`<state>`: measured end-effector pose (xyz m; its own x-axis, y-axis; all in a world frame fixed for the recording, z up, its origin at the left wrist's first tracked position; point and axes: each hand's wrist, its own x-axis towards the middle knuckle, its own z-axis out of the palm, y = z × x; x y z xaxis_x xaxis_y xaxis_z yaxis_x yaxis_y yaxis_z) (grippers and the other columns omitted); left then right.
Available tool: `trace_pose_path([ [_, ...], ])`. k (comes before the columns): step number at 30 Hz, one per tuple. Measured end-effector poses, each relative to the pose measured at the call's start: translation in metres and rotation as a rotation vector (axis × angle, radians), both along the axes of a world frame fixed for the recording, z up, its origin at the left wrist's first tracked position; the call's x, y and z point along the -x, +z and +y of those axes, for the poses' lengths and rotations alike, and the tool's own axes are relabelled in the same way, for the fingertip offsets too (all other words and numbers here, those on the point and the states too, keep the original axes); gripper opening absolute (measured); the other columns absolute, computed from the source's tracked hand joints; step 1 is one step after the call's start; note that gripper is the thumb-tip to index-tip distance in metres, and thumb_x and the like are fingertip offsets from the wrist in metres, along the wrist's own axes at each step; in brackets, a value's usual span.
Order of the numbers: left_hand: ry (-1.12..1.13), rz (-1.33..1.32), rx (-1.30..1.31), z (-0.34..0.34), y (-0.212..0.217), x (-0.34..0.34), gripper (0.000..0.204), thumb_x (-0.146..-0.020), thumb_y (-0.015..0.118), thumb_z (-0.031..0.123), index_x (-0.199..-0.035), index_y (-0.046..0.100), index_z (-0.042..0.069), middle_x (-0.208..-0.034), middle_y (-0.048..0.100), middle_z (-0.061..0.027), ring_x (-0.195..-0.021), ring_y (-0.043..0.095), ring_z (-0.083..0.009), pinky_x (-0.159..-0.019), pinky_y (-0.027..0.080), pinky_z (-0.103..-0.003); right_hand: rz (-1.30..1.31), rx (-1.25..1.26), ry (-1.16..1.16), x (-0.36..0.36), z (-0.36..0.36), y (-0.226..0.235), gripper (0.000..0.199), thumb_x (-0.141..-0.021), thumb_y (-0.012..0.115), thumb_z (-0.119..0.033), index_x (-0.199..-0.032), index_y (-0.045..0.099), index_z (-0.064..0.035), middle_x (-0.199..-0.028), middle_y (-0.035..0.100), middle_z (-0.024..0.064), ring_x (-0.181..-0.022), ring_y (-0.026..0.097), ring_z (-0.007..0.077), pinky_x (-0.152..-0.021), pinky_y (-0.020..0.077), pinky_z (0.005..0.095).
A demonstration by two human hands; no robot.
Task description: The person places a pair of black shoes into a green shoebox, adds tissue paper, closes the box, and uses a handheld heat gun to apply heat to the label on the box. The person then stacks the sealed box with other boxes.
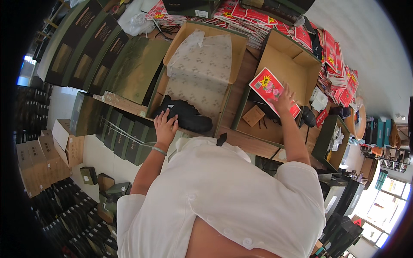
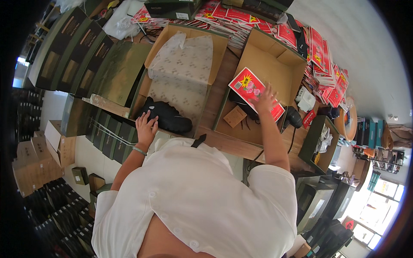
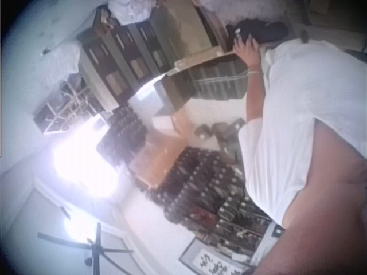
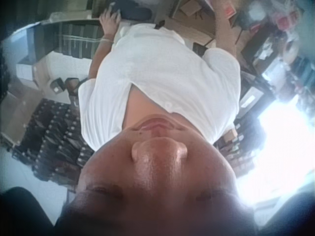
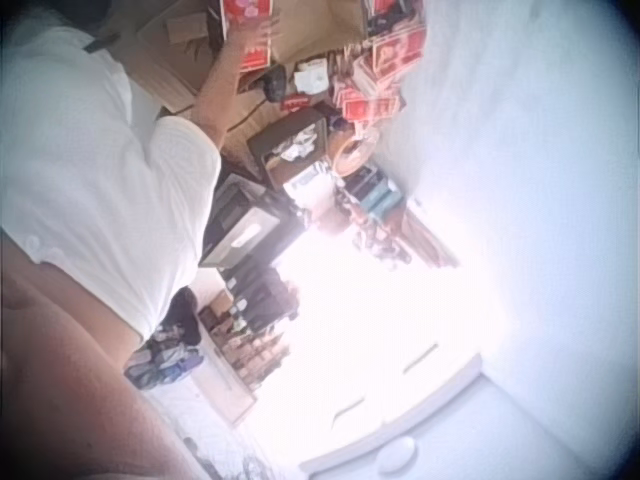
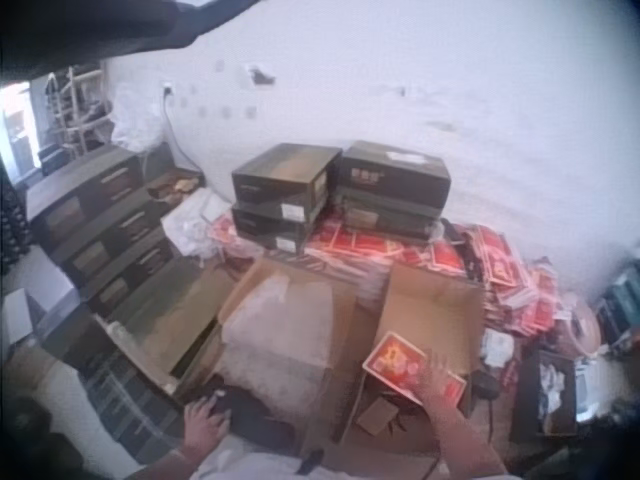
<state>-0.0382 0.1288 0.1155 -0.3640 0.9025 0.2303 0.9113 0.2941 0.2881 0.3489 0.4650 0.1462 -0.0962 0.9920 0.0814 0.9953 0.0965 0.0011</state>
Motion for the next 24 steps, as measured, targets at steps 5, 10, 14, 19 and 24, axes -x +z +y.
trace_pose_path([
  [5, 0.006, 0.01, -0.027, -0.001, 0.0, -0.001, 0.024, -0.087, 0.063, 0.024, -0.108, 0.074, 0.02, -0.138, 0.055, -0.0103, -0.129, 0.046, -0.0326, -0.112, 0.028, -0.049, 0.168, 0.127, 0.052, -0.032, 0.005, 0.013, 0.067, -0.07, 0.084, -0.038, -0.123, 0.054, -0.01, -0.128, 0.057, 0.0119, -0.123, 0.049, 0.0399, -0.097, 0.0401, 0.0528],
  [10, 0.03, 0.021, -0.029, -0.001, -0.002, -0.004, 0.025, -0.085, 0.063, 0.022, -0.108, 0.074, 0.02, -0.137, 0.056, -0.0106, -0.127, 0.047, -0.0336, -0.112, 0.028, -0.049, 0.528, 0.041, 0.122, -0.026, -0.018, 0.067, 0.026, -0.081, 0.075, -0.022, -0.093, 0.065, -0.0018, -0.094, 0.066, 0.0212, -0.086, 0.064, 0.0402, -0.076, 0.0503, 0.0439],
  [14, 0.03, 0.024, -0.021, 0.0, 0.0, -0.005, 0.025, -0.085, 0.063, 0.021, -0.108, 0.074, 0.02, -0.137, 0.056, -0.0108, -0.127, 0.048, -0.034, -0.112, 0.029, -0.049, 0.59, -0.145, 0.024, -0.035, 0.004, 0.085, 0.021, -0.085, 0.07, -0.019, -0.094, 0.065, -0.0005, -0.085, 0.066, 0.0209, -0.079, 0.066, 0.0356, -0.072, 0.0509, 0.0426],
  [19, 0.02, 0.022, -0.041, 0.0, -0.002, -0.005, 0.025, -0.085, 0.062, 0.021, -0.108, 0.073, 0.02, -0.137, 0.055, -0.0107, -0.127, 0.047, -0.0342, -0.113, 0.028, -0.049, 1.268, -0.065, -0.264, -0.06, 0.087, 0.047, 0.021, -0.093, 0.062, -0.017, -0.101, 0.064, 0.0021, -0.087, 0.069, 0.0133, -0.08, 0.068, 0.0278, -0.074, 0.0526, 0.0409],
  [24, 0.004, 0.021, -0.039, 0.007, -0.001, -0.005, 0.025, -0.086, 0.062, 0.021, -0.108, 0.073, 0.02, -0.138, 0.055, -0.0104, -0.128, 0.047, -0.0339, -0.113, 0.028, -0.05, 1.198, 0.628, -0.079, -0.089, 0.113, -0.021, 0.042, -0.097, 0.062, -0.026, -0.126, 0.05, 0.0024, -0.118, 0.063, 0.0151, -0.107, 0.062, 0.0255, -0.094, 0.0505, 0.0379],
])
